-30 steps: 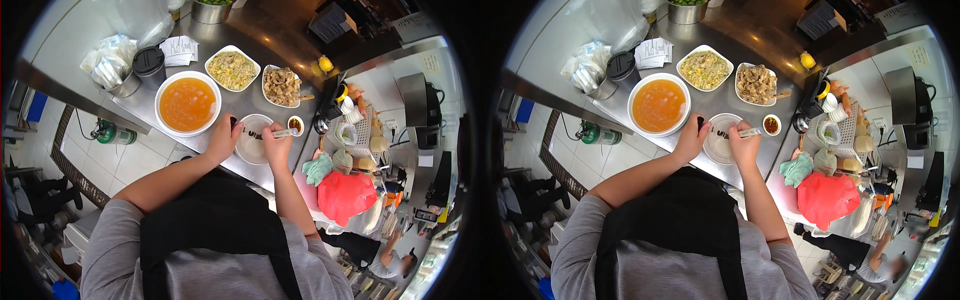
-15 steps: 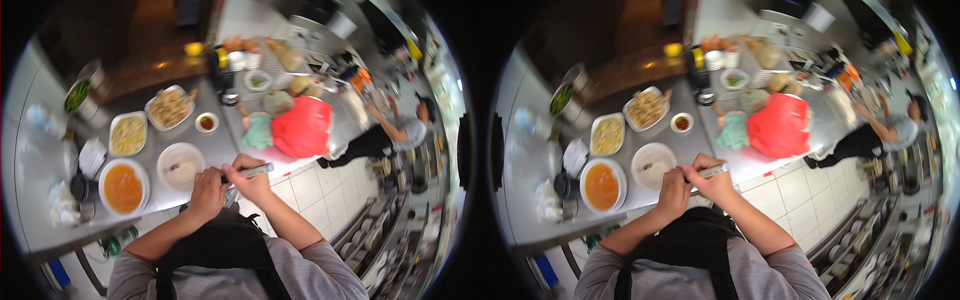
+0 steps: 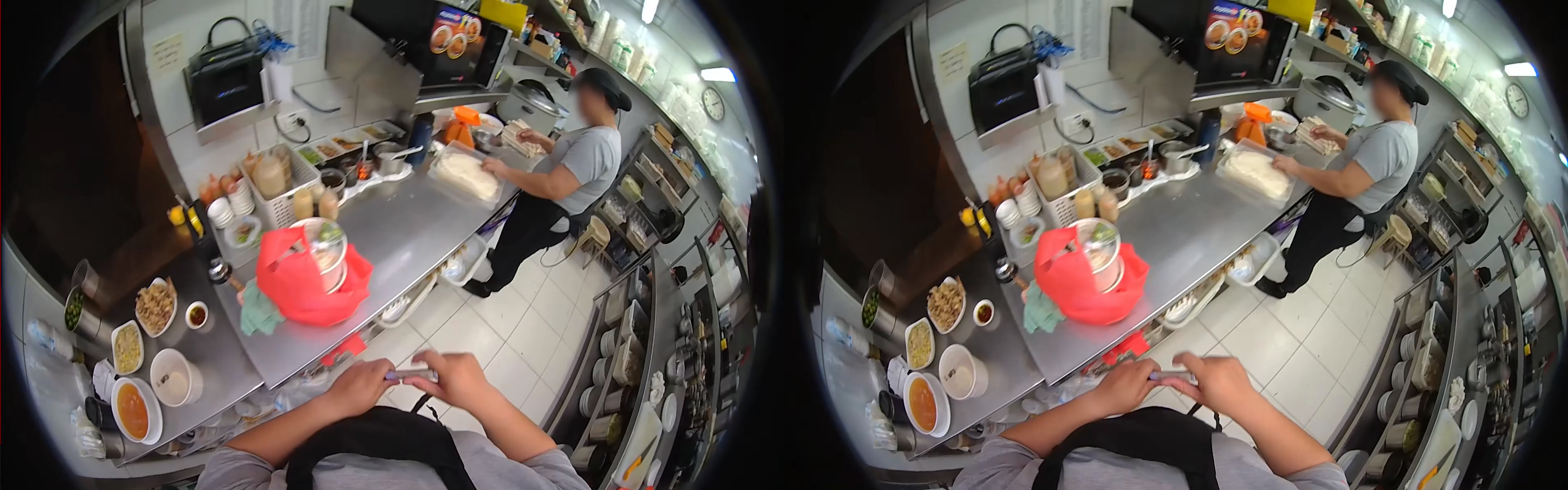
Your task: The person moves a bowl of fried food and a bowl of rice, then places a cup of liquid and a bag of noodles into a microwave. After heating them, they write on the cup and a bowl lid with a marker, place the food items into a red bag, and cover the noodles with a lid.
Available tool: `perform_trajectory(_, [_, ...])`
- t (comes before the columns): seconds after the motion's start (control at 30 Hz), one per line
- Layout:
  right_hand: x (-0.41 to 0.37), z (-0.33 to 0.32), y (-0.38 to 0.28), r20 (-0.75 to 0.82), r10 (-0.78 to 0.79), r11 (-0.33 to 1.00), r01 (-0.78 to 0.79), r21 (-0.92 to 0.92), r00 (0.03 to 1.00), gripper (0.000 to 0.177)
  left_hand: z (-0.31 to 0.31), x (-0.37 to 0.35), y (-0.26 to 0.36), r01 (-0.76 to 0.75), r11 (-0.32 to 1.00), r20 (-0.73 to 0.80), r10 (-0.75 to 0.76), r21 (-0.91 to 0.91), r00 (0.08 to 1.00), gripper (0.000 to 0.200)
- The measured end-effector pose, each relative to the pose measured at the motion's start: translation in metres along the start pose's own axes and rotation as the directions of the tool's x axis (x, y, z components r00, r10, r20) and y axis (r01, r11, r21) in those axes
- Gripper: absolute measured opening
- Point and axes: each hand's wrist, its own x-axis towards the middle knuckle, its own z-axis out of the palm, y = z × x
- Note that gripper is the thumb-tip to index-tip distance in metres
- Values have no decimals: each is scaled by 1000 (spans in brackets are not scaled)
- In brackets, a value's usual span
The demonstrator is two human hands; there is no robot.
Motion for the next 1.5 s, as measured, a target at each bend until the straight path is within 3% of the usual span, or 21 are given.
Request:
perform_trajectory(0.07, [-9, -4, 32, -2, 73, 953, -69, 295, 997, 23, 11, 31, 10, -88, 996, -49, 89, 19, 995, 22])
perform_trajectory(0.1, [-10, 1, 48, -17, 67, 956, -60, 287, 998, 23, 14, 46, 14, -76, 996, -51, 79, 55, 996, 22])
perform_trajectory(0.17, [-2, 18, 75, -9, 397, 539, -225, 812, 918, 21, 18, 76, 11, -73, 992, -54, 79, 100, 995, 23])
perform_trajectory(0.27, [28, 36, 107, 139, 609, 97, -248, 964, 781, 29, 22, 122, -20, -90, 944, -103, 129, 319, 986, 24])
perform_trajectory(0.33, [58, 30, 144, 201, 582, 42, -276, 960, 788, 30, 21, 149, -41, -22, 950, -112, 60, 312, 992, 24])
perform_trajectory(0.4, [97, 11, 186, 482, 311, 21, -513, 858, 819, 34, 23, 180, -56, 45, 965, -176, 1, 259, 984, 23])
perform_trajectory(0.43, [119, -9, 214, 468, 89, 310, -471, 826, 879, 47, 24, 197, -65, 118, 973, -230, -71, 196, 971, 22])
perform_trajectory(0.5, [168, -61, 250, 342, -27, 670, -237, 704, 939, 53, 32, 238, -77, 181, 981, -294, -152, 74, 944, 23])
perform_trajectory(0.57, [229, -104, 300, 53, 11, 896, -33, 442, 999, 68, 36, 278, -88, 248, 965, -350, -262, -85, 899, 25])
perform_trajectory(0.67, [336, -176, 369, -329, 109, 961, -14, 277, 938, 60, 25, 323, -87, 259, 954, -292, -294, -153, 910, 24])
perform_trajectory(0.73, [411, -213, 422, -580, 203, 913, 62, 404, 789, 39, 16, 343, -92, 239, 965, -308, -260, -105, 915, 22])
perform_trajectory(0.83, [505, -265, 494, -642, 450, 724, 167, 669, 621, 32, 2, 359, -95, 257, 962, -412, -273, -96, 869, 20])
perform_trajectory(0.9, [571, -280, 575, -756, 388, 903, -52, 427, 527, 36, -1, 360, -100, 331, 938, -520, -336, -105, 785, 19])
perform_trajectory(0.93, [569, -290, 558, -824, 320, 947, -135, 291, 468, 41, 1, 360, -105, 354, 930, -545, -347, -98, 763, 19])
perform_trajectory(1.0, [593, -294, 578, -761, 301, 948, -94, 304, 574, 36, 9, 355, -109, 418, 905, -669, -361, -82, 650, 14])
perform_trajectory(1.1, [584, -288, 573, -839, 121, 946, 194, 259, 530, 40, 34, 350, -105, 580, 800, -750, -475, -151, 460, 12])
perform_trajectory(1.13, [583, -288, 583, -794, 125, 922, 225, 314, 595, 43, 45, 354, -100, 594, 787, -767, -482, -167, 424, 12])
perform_trajectory(1.2, [564, -284, 577, -787, 176, 775, 410, 481, 591, 45, 67, 371, -88, 599, 743, -784, -549, -298, 290, 12])
perform_trajectory(1.27, [551, -276, 567, -748, 205, 712, 428, 556, 631, 49, 77, 411, -52, 616, 727, -804, -542, -302, 246, 13])
perform_trajectory(1.33, [566, -257, 579, -824, 36, 901, 337, 272, 566, 64, 88, 446, -29, 608, 765, -826, -473, -213, 306, 14])
perform_trajectory(1.5, [552, -256, 548, -868, -77, 961, 267, 65, 491, 59, 104, 509, 1, 611, 776, -813, -452, -156, 367, 15])
